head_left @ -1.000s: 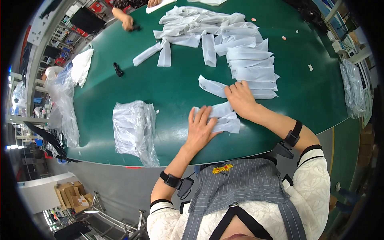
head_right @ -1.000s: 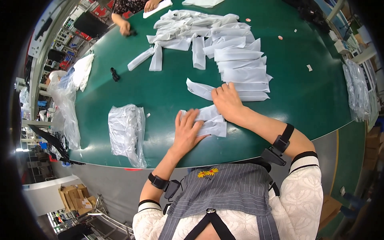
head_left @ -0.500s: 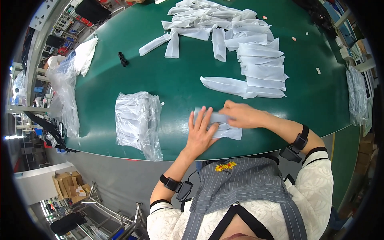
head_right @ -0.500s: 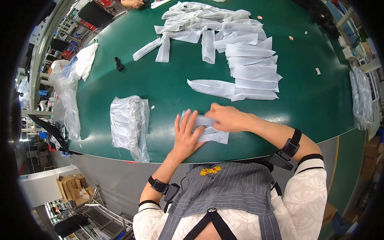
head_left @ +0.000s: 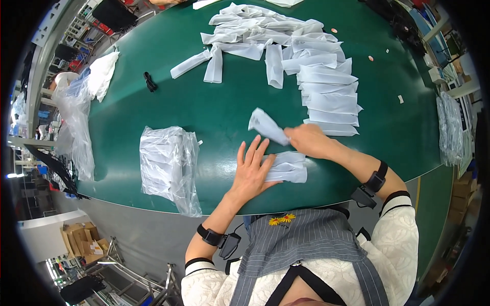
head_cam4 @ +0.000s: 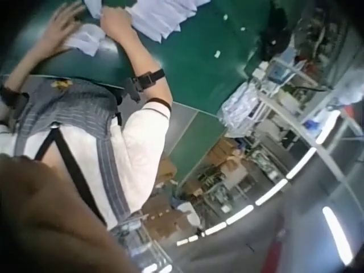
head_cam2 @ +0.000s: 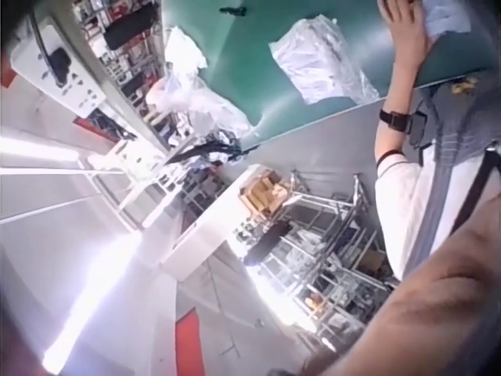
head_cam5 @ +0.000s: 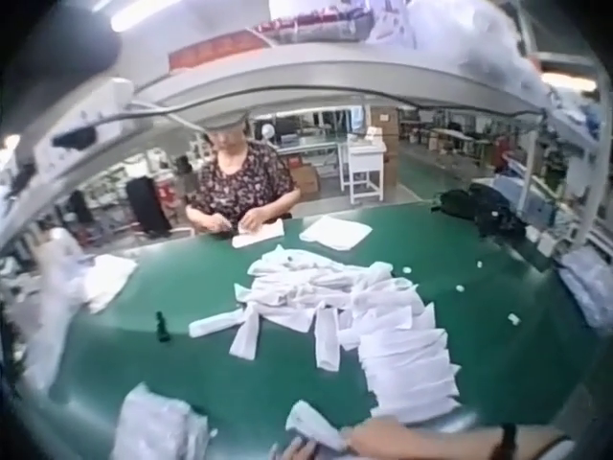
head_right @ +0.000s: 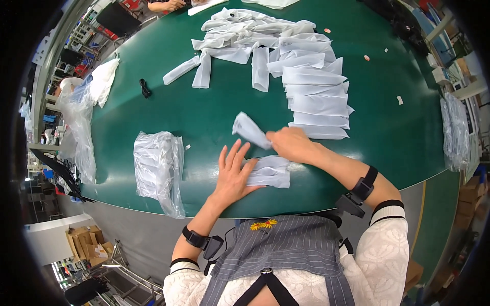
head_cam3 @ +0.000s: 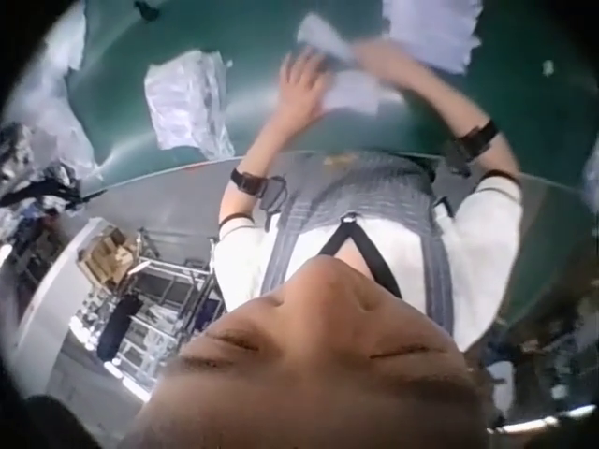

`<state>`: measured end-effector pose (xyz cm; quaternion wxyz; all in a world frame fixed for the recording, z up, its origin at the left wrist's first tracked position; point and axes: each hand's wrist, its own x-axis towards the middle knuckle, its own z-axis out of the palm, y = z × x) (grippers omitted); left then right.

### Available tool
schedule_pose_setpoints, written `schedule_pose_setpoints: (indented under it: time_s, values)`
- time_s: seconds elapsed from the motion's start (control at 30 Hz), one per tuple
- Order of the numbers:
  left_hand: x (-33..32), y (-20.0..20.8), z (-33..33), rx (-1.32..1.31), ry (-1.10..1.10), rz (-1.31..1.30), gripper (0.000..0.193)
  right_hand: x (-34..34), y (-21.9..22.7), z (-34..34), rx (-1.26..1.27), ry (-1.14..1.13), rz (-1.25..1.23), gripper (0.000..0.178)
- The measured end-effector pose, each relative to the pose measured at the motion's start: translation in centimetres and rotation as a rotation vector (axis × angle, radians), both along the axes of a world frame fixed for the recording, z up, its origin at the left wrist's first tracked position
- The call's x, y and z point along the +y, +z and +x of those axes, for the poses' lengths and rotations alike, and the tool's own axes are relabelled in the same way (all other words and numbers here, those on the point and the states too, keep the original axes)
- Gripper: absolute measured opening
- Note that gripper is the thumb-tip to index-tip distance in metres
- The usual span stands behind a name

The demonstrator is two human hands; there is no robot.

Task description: Packaging small white components into plastic bags on a workbench.

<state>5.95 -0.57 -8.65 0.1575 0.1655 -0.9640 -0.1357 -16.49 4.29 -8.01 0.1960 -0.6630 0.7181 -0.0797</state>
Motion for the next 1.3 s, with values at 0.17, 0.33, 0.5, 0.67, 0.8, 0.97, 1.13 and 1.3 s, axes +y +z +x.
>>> schedule_pose_setpoints:
  time_s: [0.17,0.33,0.5,0.67,0.8,0.97,1.13,1.3]
  values:
    - [-1.6,-0.9,0.4,0.031,-0.045,0.058,0.073,-2.6,-0.4,-1.1,-0.296,0.295,0.04,0.019]
    - [0.7,-4.0,-2.2,0.135,0.051,0.036,0.073,-12.7,-0.4,-2.9,0.103,-0.345,-0.221,0.052]
    - [4.0,-3.1,-0.6,0.181,0.114,0.167,0.084,-11.7,-6.0,-6.4,0.281,-0.365,-0.165,0.027]
    - [4.8,-2.2,3.0,0.081,0.102,0.189,0.087,-1.9,-3.4,-0.5,-0.371,-0.203,-0.106,0.029]
    - [3.4,-0.4,4.4,0.043,0.063,0.078,0.083,1.6,-0.5,3.9,-0.473,0.192,0.043,0.037]
    - [3.5,-0.6,4.2,-0.004,0.18,0.18,0.082,2.6,1.6,3.3,-0.154,0.383,0.15,0.05]
    - [4.0,-1.6,3.8,0.023,0.259,0.209,0.083,3.5,1.4,4.5,-0.123,0.511,-0.248,0.073]
    - [2.8,-1.8,5.9,0.073,0.191,0.229,0.082,2.9,-0.2,6.3,-0.124,0.631,-0.249,0.09]
